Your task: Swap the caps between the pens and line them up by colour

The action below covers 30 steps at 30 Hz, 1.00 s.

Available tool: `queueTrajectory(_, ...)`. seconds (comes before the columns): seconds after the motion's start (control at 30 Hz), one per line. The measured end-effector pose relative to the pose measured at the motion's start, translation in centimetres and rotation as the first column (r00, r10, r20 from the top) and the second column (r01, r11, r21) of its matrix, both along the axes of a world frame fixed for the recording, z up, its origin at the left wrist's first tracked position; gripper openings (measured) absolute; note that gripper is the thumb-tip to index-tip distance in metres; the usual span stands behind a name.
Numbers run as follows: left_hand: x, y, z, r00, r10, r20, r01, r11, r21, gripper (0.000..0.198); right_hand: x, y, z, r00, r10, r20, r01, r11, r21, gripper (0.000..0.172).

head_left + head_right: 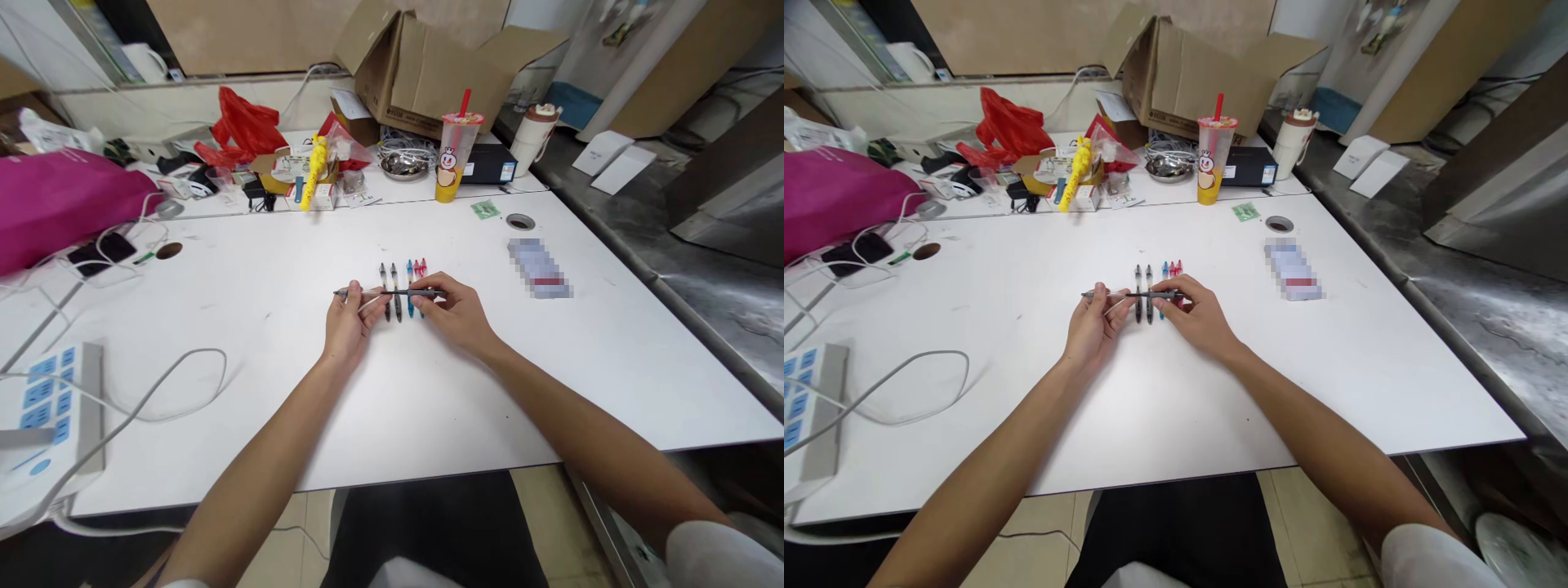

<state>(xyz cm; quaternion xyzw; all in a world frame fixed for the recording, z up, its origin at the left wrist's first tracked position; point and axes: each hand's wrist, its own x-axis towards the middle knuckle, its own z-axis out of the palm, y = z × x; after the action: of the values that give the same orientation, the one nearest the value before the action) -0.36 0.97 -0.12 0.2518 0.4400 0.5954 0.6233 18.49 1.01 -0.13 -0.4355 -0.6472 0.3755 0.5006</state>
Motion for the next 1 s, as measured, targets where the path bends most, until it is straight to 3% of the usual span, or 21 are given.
queueTrajectory(0.33, -1.1, 0.7, 0.1, 0.994, 0.101, 0.046, -0.101, 0.995, -0.005, 0.019, 2.1, 1.1, 0.8, 0.989, -0.08, -0.128, 0.077, 0.997, -0.022, 0.025)
queueTrajectory(0.63, -0.7, 0.4, 0.0, 0.998, 0.064, -0.012, -0.063, 0.997, 0.047, 0.029, 1.9, 1.1, -0.3, 0.977, 0.113, -0.18, -0.129, 0.989, -0.079, 0.036)
queueTrajectory(0.73, -0.6, 0.3, 0.1, 0.998, 0.07, 0.008, -0.07, 0.996, 0.049, 0.029, 1.9, 1.4, -0.7, 0.987, 0.077, -0.143, -0.083, 0.996, -0.037, 0.048)
queueTrajectory(0.87, -0.5, 0.2, 0.3, 0.997, 0.081, 0.021, -0.082, 0.996, 0.043, 0.028, 2.2, 1.8, -1.3, 0.989, -0.028, -0.147, 0.025, 0.999, -0.02, 0.026)
queueTrajectory(0.93, -0.5, 0.2, 0.3, 0.997, 0.079, 0.02, -0.079, 0.996, 0.043, 0.027, 2.2, 1.7, -1.3, 0.989, -0.033, -0.146, 0.029, 0.999, -0.03, 0.013)
queueTrajectory(1.0, -0.5, 0.2, 0.3, 0.997, 0.073, 0.017, -0.073, 0.996, 0.045, 0.027, 2.0, 1.3, -1.1, 0.996, -0.009, -0.089, 0.007, 1.0, -0.025, 0.013)
